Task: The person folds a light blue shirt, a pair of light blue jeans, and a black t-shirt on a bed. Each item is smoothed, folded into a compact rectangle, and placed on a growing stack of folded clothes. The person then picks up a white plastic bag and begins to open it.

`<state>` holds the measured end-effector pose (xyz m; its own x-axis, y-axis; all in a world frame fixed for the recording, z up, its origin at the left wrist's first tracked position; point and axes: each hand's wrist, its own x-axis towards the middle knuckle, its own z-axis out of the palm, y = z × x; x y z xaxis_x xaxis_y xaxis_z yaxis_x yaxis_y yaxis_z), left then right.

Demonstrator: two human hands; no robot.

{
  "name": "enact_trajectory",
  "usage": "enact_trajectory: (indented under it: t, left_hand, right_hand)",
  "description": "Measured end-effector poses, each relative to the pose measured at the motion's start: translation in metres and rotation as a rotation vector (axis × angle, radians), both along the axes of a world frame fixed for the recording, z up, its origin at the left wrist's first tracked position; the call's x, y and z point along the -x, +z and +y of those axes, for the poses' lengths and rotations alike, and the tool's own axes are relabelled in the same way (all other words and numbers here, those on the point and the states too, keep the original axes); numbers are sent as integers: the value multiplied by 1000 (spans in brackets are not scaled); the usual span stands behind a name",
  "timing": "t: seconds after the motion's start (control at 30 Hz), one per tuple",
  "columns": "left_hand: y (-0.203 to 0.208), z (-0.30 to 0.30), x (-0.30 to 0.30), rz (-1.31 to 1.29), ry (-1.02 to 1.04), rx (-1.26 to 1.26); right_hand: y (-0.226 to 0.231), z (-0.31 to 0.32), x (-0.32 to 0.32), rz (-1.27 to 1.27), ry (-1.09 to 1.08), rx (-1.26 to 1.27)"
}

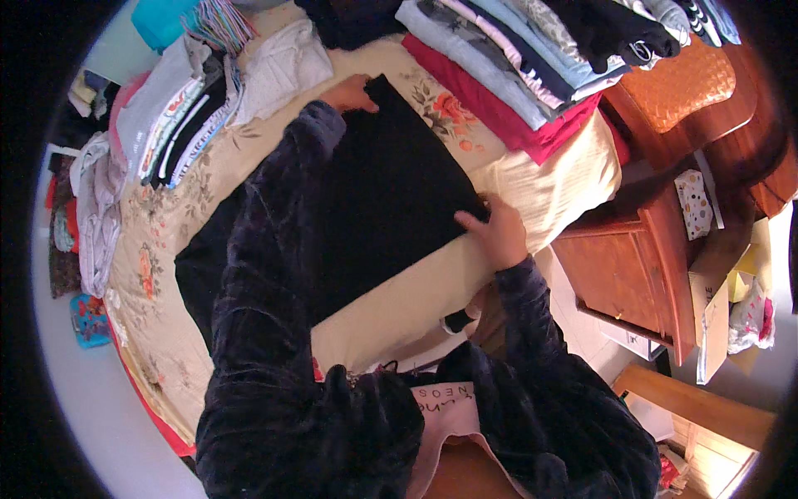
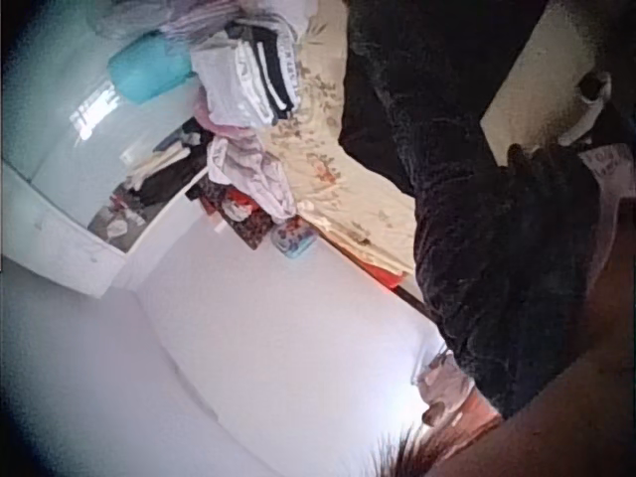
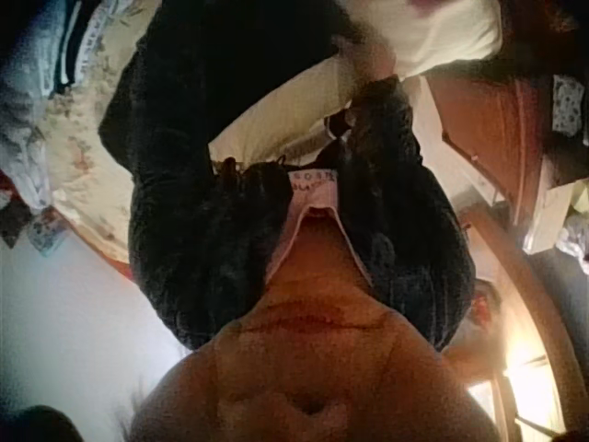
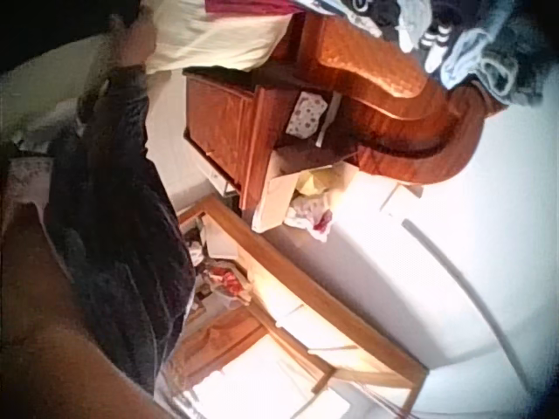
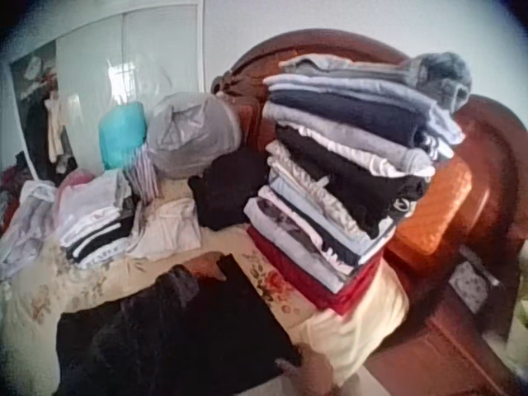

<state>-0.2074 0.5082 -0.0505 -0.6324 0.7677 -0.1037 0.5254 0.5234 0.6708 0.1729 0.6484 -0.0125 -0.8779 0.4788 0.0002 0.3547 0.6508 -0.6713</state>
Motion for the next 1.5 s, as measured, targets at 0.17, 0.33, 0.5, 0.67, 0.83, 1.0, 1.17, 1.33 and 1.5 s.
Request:
enact_trajectory:
  t: [0.17, 0.33, 0.5, 0.67, 0.83, 1.0, 1.17, 1.33, 1.5]
  left_hand:
    - [81, -31, -26, -73, -47, -81]
    - [119, -111, -34, 116, -219, -123]
    - [59, -208, -34, 211, -124, -98]
    - [30, -216, -49, 579, 3, -147]
    - [31, -210, -55, 632, 150, -106]
    - [24, -216, -59, 769, 248, -65]
    - [19, -227, -63, 703, 93, 261]
    - [51, -216, -52, 646, 83, 127]
    - [66, -134, -62, 812, -287, 204]
  right_hand:
    - [42, -27, 0, 217, -50, 303]
    - [47, -122, -2, 482, 348, -95]
    - [-3, -196, 3, 288, 541, -347]
    - [5, -193, 0, 324, 520, -340]
    - [5, -203, -3, 457, 590, -362]
    - [15, -204, -6, 439, 592, -333]
    - [-4, -195, -7, 330, 695, -331]
    - [36, -152, -12, 367, 506, -172]
    - [16, -119, -9, 116, 219, -73]
